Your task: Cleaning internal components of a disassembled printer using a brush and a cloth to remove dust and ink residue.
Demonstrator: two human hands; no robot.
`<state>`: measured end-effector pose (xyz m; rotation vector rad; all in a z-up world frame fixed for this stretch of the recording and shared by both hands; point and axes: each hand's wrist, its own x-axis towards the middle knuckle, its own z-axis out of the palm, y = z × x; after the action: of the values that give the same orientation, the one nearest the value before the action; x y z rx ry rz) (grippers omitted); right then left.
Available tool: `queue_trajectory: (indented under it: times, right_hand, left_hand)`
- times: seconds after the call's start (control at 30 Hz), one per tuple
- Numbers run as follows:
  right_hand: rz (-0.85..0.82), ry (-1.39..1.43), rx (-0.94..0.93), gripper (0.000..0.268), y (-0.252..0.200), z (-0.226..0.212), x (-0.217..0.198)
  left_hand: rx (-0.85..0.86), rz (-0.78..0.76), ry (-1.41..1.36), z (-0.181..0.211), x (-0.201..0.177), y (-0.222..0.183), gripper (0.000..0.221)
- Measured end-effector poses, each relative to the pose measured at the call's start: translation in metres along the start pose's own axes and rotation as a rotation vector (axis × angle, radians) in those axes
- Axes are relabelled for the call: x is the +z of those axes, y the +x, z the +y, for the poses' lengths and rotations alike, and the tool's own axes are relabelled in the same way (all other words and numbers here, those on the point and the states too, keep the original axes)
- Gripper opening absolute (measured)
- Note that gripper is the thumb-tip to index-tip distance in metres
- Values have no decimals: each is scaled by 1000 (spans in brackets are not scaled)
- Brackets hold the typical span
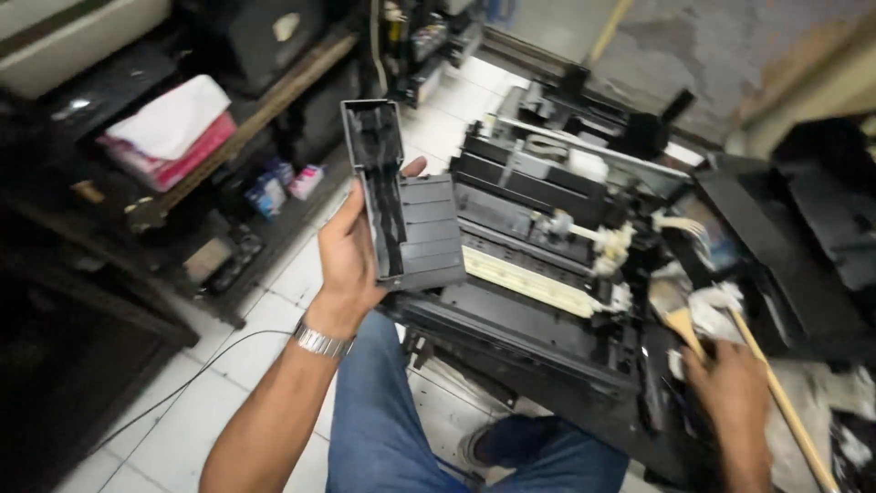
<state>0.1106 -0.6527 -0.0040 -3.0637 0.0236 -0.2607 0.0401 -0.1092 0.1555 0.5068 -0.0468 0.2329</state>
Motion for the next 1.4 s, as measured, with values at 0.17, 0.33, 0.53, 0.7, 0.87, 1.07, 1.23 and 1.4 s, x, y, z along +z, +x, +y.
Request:
queue_trajectory:
  times: [0.17, 0.33, 0.53, 0.7, 0.87, 1.07, 1.23, 1.4]
  right_hand:
    - [-179, -60, 126, 49, 24, 27, 13]
    - [-98, 309, 159, 47, 41, 73, 20]
    - [-171, 687, 289, 57, 72, 111, 27]
    - [94, 655, 161, 39, 28, 48, -4]
    - [-108, 508, 256, 31, -14, -30, -49]
    - [62, 567, 186, 18, -18, -33, -101]
    - [-344, 260, -229, 43, -22, -32, -87]
    - [-205, 120, -362, 31, -22, 8, -34]
  left_hand:
    - [5, -55, 36, 28, -23, -5, 66]
    - [82, 54, 96, 40, -43, -12, 63]
    - [110, 53, 68, 49, -66, -15, 64]
    - [109, 277, 109, 46, -65, -19, 52]
    - [67, 4, 199, 32, -29, -22, 68]
    - [39, 409, 87, 9, 12, -28, 72]
    - [-86, 230, 191, 12, 9, -22, 70]
    - [56, 325, 261, -11, 4, -11, 45]
